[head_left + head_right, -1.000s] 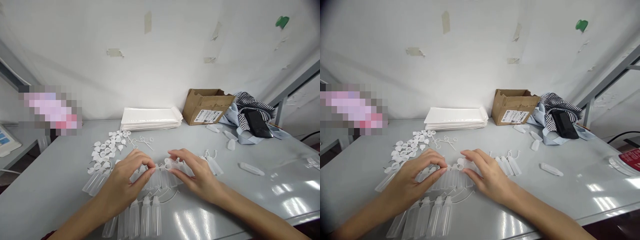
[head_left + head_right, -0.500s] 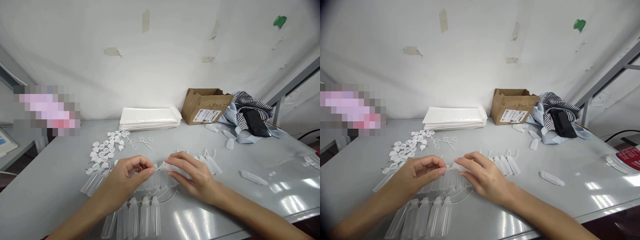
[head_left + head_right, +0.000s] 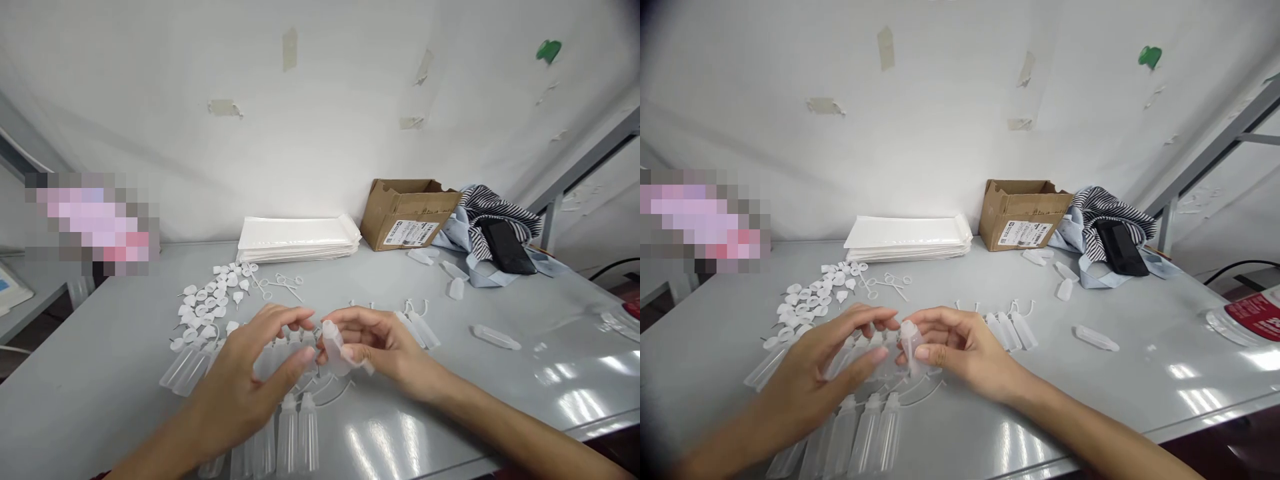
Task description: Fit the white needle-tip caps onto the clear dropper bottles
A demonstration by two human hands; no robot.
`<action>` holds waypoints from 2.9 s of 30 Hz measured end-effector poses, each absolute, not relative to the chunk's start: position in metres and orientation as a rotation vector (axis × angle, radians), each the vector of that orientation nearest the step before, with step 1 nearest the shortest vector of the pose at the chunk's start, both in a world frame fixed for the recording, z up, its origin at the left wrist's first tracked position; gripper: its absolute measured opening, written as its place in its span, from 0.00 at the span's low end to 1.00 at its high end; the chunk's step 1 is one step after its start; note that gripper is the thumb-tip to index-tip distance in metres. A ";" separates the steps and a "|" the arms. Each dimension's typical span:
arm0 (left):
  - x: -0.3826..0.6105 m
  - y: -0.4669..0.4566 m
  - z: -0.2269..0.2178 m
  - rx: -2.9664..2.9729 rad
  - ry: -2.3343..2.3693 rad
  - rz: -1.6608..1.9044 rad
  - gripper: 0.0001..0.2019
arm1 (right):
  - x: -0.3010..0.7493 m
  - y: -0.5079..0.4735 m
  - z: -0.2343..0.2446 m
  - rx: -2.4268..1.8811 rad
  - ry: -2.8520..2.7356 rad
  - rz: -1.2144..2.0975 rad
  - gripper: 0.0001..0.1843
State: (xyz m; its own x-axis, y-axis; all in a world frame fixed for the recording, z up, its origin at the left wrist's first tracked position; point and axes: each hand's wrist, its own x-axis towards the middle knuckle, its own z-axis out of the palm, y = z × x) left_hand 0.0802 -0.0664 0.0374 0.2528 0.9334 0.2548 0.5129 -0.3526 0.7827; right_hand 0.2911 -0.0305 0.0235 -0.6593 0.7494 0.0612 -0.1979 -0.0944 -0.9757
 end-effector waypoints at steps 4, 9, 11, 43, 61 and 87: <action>0.087 -0.070 0.027 2.362 1.136 1.070 0.25 | 0.283 -0.033 0.020 -0.523 -1.202 2.135 0.16; 0.090 -0.073 0.024 2.591 1.096 1.019 0.27 | 0.281 -0.036 0.016 -0.493 -1.040 2.283 0.17; 0.091 -0.074 0.025 2.632 1.121 1.023 0.27 | 0.283 -0.037 0.015 -0.499 -1.044 2.312 0.17; 0.097 -0.085 0.003 2.698 1.079 0.591 0.18 | 0.307 -0.039 0.041 -0.801 -2.796 0.910 0.07; 0.102 -0.092 0.023 2.541 1.254 0.317 0.16 | 0.305 -0.043 0.037 -0.700 -2.884 0.502 0.08; 0.100 -0.089 0.006 2.790 1.140 0.444 0.18 | 0.301 -0.045 0.024 -0.638 -2.945 0.308 0.14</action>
